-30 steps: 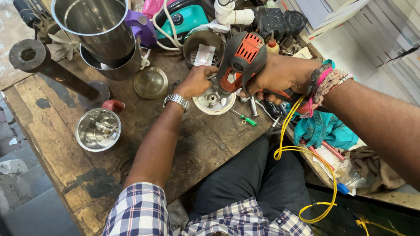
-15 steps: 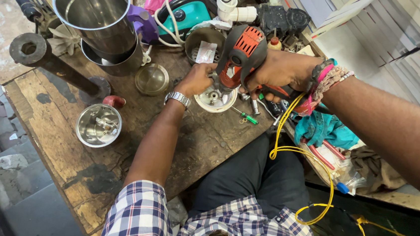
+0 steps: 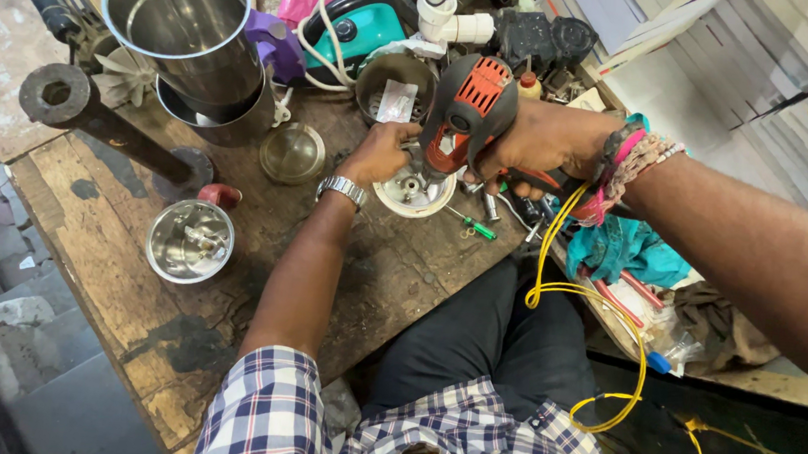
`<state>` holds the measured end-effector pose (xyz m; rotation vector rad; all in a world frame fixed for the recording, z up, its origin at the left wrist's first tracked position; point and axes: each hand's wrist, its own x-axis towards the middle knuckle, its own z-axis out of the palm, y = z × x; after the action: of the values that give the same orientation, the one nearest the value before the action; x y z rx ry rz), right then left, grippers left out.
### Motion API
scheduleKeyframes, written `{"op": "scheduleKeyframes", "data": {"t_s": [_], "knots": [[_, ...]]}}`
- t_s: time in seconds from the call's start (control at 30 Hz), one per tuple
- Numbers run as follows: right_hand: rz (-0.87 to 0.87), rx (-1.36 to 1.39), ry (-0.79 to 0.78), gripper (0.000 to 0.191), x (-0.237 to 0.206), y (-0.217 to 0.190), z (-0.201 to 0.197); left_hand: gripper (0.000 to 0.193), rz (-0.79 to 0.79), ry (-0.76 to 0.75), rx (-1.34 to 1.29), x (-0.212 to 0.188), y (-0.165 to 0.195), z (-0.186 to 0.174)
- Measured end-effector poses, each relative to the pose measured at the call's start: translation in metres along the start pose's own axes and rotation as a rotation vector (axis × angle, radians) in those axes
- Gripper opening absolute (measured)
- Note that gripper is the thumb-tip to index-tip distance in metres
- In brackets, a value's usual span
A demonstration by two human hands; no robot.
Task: The person uses a corded drill to make holes in a small metal component held in their left hand. They pause to adjust the drill bit and then continue drilling the same part.
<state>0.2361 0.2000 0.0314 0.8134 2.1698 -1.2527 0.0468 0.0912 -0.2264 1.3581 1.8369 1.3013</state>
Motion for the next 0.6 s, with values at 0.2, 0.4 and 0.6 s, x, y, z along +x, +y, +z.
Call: {"op": "scheduleKeyframes", "data": {"t_s": [0.2, 0.4, 0.6], "knots": [[-0.055, -0.128, -0.001, 0.020, -0.009, -0.006, 0.001, 0.050, -0.059, -0.030, 0.028, -0.004, 0.016, -0.002], [-0.056, 0.014, -0.021, 0.022, -0.013, -0.011, 0.003, 0.056, -0.042, 0.013, -0.002, -0.004, 0.014, -0.001], [-0.010, 0.013, -0.012, 0.025, -0.005, -0.008, 0.005, 0.057, -0.042, 0.019, -0.004, -0.006, 0.011, -0.004]]}}
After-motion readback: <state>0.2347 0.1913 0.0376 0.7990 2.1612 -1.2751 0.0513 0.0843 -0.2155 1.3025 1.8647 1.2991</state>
